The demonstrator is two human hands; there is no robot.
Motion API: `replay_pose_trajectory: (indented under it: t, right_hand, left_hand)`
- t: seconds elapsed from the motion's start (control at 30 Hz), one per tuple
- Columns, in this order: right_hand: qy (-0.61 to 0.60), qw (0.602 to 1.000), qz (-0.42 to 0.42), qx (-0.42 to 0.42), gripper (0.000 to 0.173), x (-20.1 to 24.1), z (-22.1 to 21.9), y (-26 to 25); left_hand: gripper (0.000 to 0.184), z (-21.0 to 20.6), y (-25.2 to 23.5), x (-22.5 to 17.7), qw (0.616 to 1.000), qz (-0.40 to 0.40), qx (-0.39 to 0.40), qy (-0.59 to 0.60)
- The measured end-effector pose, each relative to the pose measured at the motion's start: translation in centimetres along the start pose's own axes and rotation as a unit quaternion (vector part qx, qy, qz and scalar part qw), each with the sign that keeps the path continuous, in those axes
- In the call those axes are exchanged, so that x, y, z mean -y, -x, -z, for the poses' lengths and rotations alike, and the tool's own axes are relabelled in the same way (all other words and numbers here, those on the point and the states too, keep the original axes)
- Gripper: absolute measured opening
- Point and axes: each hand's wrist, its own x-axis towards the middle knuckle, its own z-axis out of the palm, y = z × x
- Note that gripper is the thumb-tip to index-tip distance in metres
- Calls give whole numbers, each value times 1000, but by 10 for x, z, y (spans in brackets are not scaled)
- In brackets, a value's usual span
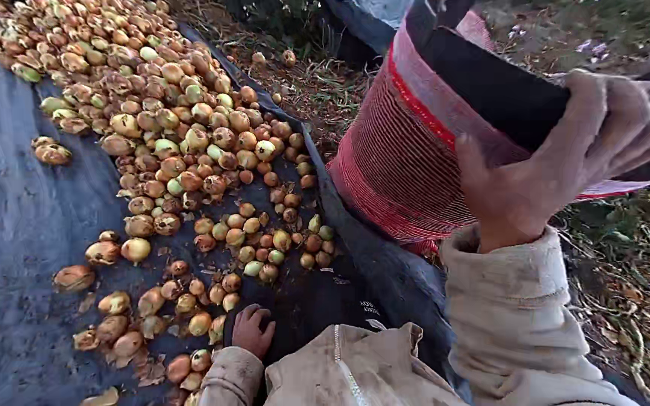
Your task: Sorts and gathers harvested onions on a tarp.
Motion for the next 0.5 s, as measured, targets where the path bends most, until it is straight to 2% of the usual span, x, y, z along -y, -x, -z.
replay_pose_trajectory:
  t: [0.03,0.07,0.13,0.17,0.2,0.27,0.3,0.33,0.4,0.5]
  right_hand:
    - [-47,999,15,-4,75,3,-12,14]
    - [-125,991,41,10,65,10,-27,34]
    - [-274,949,71,139,41,41,-63,94]
    - [-338,908,68,240,34,54,-82,132]
    - [-365,854,44,370,29,64,-100,169]
    - [-316,704,-71,632,32,74,-128,224]
    - [-263,626,-141,720,39,74,-141,244]
    - [-214,566,-208,769,43,72,-153,262]
    - [-165,502,-334,781,41,65,-162,291]
    - [-171,452,-512,710,41,58,-170,317]
  left_hand:
    - [41,3,-5,-7,999,28,25,-3]
    - [41,4,-11,-11,998,51,41,-7]
    - [42,8,-26,-15,994,78,71,-12]
    - [42,11,-33,-15,993,83,87,-8]
    - [43,14,-39,-15,991,83,102,-3]
    - [44,19,-56,-11,988,78,129,11]
    - [44,22,-67,-9,987,75,144,17]
    - [44,25,-79,-8,985,71,155,21]
    - [41,27,-103,-8,985,50,162,19]
    - [40,17,-149,-18,984,-29,173,-27]
